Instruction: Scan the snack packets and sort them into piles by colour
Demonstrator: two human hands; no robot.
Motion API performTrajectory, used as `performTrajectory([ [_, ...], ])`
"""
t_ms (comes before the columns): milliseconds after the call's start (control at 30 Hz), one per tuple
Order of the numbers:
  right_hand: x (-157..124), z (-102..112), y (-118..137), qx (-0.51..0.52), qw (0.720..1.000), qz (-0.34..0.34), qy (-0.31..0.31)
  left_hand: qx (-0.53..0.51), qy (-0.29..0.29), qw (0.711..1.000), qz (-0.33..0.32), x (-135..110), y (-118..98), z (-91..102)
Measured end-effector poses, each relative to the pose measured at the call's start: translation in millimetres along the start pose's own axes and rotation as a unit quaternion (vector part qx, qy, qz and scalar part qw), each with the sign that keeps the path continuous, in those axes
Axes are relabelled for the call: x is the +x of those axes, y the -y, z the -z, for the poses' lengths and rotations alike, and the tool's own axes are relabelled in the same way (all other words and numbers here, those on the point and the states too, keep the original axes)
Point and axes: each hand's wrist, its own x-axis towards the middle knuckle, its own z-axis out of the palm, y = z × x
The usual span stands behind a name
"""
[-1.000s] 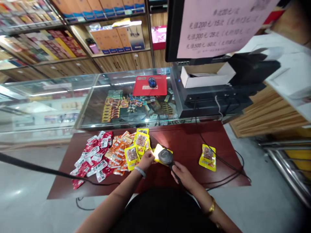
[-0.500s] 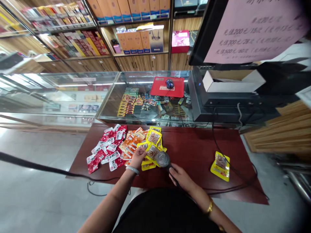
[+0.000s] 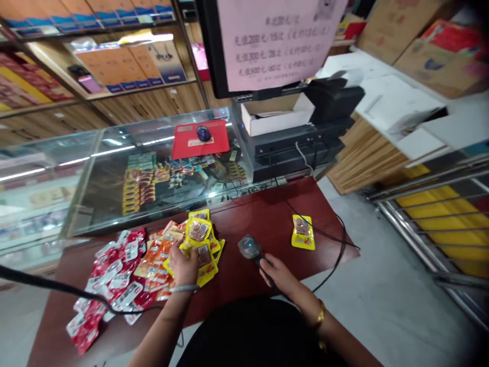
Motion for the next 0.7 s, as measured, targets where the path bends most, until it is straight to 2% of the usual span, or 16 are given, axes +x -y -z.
performTrajectory([
  [67, -8.9, 20.9, -7.5, 0.033, 0.998, -0.001, -0.05, 0.026, 0.029, 0.992, -0.117, -9.6, -27.6, -10.9],
  [167, -24.1, 49.4, -17.4, 0.081, 0.989, 0.006, -0.126, -0.016, 0.148, 0.959, -0.24, -28.0, -74.9, -45.9],
  [300, -43.8, 81.5, -24.3, 0.152, 0.964, 0.021, -0.219, -0.016, 0.342, 0.896, -0.284, -58.8, -144.5, -120.2],
  [367, -51.0, 96.2, -26.5, 0.172, 0.952, 0.03, -0.251, 0.019, 0.405, 0.867, -0.289, -75.2, -180.3, -157.6],
  [467, -57.6, 115.7, -30.1, 0.168, 0.945, 0.042, -0.279, 0.068, 0.432, 0.84, -0.32, -96.5, -226.5, -202.8],
  [533, -60.2, 125.4, -32.0, 0.168, 0.941, 0.046, -0.292, 0.108, 0.429, 0.837, -0.323, -106.7, -247.7, -224.6],
  [600, -61.7, 132.0, -32.8, 0.175, 0.936, 0.045, -0.3, 0.149, 0.419, 0.838, -0.317, -112.9, -260.4, -240.8],
  [700, -62.2, 137.1, -30.6, 0.187, 0.933, 0.048, -0.304, 0.187, 0.406, 0.839, -0.31, -115.8, -267.1, -255.8],
])
